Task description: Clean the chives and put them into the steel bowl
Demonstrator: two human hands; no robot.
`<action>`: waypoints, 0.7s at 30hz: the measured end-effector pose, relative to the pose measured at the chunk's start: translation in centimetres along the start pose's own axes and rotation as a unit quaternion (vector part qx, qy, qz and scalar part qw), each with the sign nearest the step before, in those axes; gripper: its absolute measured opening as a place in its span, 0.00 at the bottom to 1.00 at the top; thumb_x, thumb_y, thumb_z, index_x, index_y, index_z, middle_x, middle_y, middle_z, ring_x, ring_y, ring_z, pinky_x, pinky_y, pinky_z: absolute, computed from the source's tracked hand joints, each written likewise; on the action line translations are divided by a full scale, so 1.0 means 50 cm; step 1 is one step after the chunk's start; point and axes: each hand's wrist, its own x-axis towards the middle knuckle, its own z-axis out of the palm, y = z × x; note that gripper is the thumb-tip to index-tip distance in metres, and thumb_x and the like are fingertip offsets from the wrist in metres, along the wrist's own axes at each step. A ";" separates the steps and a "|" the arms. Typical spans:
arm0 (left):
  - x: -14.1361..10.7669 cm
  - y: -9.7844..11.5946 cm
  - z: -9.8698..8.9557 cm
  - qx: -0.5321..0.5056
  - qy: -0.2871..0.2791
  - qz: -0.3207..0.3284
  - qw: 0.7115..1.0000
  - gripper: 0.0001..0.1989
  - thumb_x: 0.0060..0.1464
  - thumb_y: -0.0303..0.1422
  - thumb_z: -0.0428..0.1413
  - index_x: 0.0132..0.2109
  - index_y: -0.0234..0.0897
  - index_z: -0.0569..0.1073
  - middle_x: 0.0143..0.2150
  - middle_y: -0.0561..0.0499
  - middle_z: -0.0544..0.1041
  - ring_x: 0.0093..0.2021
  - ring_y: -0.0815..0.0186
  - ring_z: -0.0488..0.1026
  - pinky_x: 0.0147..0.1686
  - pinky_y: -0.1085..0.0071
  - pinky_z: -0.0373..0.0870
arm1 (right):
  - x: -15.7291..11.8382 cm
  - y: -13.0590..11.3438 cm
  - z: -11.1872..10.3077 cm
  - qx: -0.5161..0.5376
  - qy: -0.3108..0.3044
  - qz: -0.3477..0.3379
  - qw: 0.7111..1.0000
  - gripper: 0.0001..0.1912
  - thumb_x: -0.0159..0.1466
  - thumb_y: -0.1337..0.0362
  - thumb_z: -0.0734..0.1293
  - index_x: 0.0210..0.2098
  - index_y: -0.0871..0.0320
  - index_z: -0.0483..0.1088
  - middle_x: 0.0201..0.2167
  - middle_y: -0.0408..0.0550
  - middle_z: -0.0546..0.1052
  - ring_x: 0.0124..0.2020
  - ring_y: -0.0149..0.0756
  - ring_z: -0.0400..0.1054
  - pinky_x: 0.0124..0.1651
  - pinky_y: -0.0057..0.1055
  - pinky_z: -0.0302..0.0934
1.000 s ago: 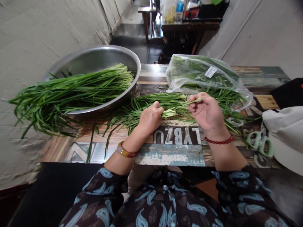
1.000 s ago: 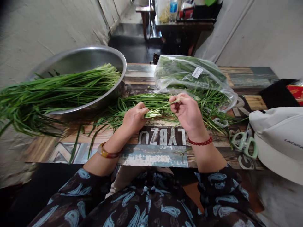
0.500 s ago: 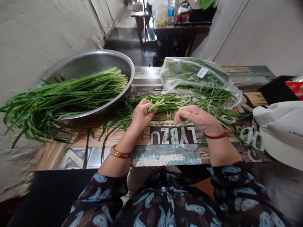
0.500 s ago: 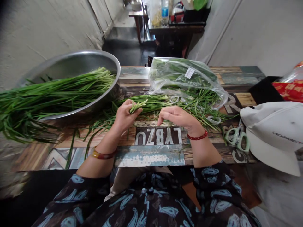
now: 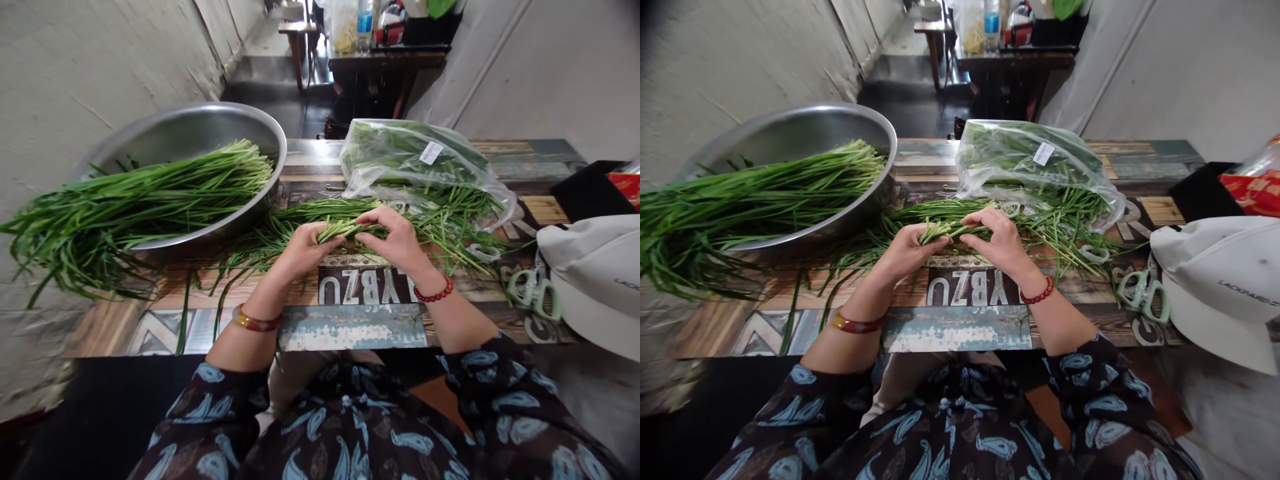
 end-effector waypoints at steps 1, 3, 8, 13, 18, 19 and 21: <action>0.000 0.000 0.000 0.003 -0.002 0.005 1.000 0.13 0.55 0.38 0.58 0.28 0.33 0.73 0.27 0.54 0.70 0.30 0.70 0.64 0.33 0.73 0.61 | 0.000 0.001 0.003 -0.001 0.002 0.001 1.000 0.07 0.60 0.63 0.71 0.38 0.55 0.75 0.34 0.46 0.79 0.38 0.38 0.73 0.47 0.38 0.67; 0.001 -0.001 -0.001 0.012 -0.002 0.019 1.000 0.13 0.55 0.37 0.58 0.27 0.33 0.72 0.27 0.55 0.69 0.30 0.70 0.64 0.33 0.74 0.61 | -0.001 0.004 0.008 0.007 0.000 0.017 1.000 0.08 0.60 0.63 0.72 0.40 0.56 0.75 0.34 0.45 0.78 0.37 0.37 0.73 0.45 0.37 0.67; 0.004 -0.002 0.000 0.033 -0.009 0.042 0.999 0.14 0.56 0.37 0.58 0.26 0.34 0.71 0.27 0.54 0.69 0.30 0.70 0.65 0.34 0.73 0.62 | -0.002 0.003 0.015 0.065 0.013 0.028 0.997 0.05 0.61 0.62 0.71 0.31 0.55 0.75 0.30 0.45 0.78 0.34 0.35 0.71 0.41 0.34 0.65; 0.003 -0.001 0.003 0.038 -0.012 0.037 0.999 0.14 0.57 0.37 0.57 0.26 0.34 0.70 0.27 0.54 0.69 0.30 0.70 0.64 0.34 0.73 0.62 | -0.006 -0.004 0.032 0.189 0.052 0.104 0.975 0.09 0.59 0.58 0.73 0.28 0.55 0.75 0.28 0.43 0.76 0.32 0.32 0.67 0.37 0.32 0.61; 0.005 -0.015 0.005 0.072 -0.006 0.057 0.996 0.14 0.59 0.36 0.56 0.26 0.34 0.69 0.27 0.54 0.68 0.30 0.69 0.64 0.33 0.72 0.60 | -0.006 0.001 0.036 0.316 0.096 0.233 0.915 0.13 0.54 0.54 0.76 0.28 0.56 0.75 0.26 0.39 0.73 0.29 0.28 0.63 0.35 0.28 0.60; 0.005 -0.018 0.006 0.088 -0.002 0.064 0.994 0.15 0.59 0.35 0.56 0.26 0.35 0.69 0.26 0.54 0.67 0.30 0.69 0.64 0.33 0.72 0.60 | -0.005 0.002 0.030 0.330 0.113 0.246 0.904 0.14 0.52 0.53 0.77 0.28 0.56 0.74 0.25 0.39 0.73 0.29 0.28 0.63 0.35 0.28 0.60; 0.004 -0.019 0.006 0.116 0.006 0.077 0.990 0.16 0.60 0.34 0.55 0.25 0.35 0.67 0.25 0.54 0.66 0.30 0.69 0.64 0.33 0.72 0.59 | -0.003 0.003 0.013 0.342 0.139 0.255 0.894 0.16 0.52 0.51 0.77 0.27 0.55 0.74 0.24 0.38 0.72 0.27 0.27 0.63 0.34 0.27 0.60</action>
